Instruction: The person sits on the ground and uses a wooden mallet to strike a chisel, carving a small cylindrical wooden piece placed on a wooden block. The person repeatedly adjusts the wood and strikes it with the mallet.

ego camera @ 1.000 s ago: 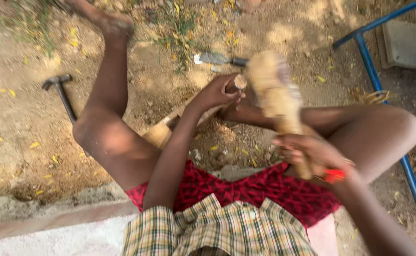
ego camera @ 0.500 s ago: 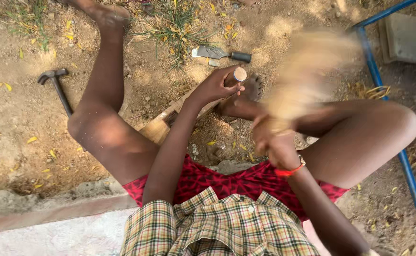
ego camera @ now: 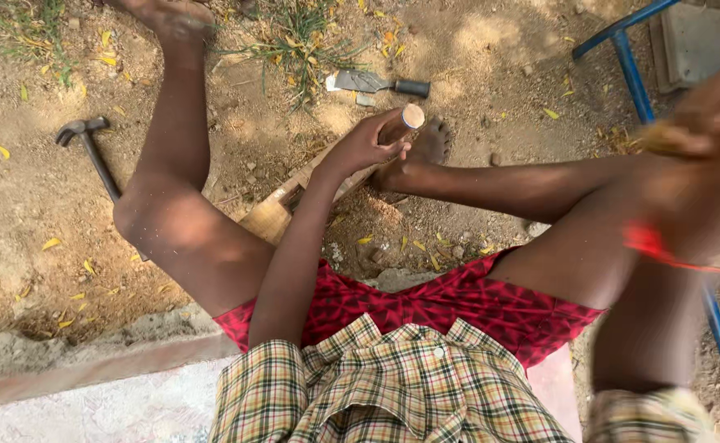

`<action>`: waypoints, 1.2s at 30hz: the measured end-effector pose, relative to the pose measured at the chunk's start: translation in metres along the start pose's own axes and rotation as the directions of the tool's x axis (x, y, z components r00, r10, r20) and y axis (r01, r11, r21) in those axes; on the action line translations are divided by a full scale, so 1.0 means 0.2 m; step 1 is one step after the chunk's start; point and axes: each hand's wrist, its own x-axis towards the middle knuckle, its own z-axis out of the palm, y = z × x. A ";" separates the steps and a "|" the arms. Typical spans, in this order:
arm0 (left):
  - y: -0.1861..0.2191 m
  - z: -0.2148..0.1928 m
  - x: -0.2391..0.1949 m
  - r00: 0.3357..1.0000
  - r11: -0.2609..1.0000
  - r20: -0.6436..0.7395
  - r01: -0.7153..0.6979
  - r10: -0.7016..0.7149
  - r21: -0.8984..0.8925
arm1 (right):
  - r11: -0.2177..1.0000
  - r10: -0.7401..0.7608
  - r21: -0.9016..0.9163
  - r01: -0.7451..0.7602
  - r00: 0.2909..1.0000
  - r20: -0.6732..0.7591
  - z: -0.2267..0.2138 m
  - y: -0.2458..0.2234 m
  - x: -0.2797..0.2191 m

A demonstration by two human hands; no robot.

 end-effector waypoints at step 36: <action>0.02 0.03 -0.02 0.957 0.957 -0.036 0.288 -0.289 -0.034 | 0.961 0.067 0.268 -0.072 0.997 0.029 -0.19 -0.14 -0.05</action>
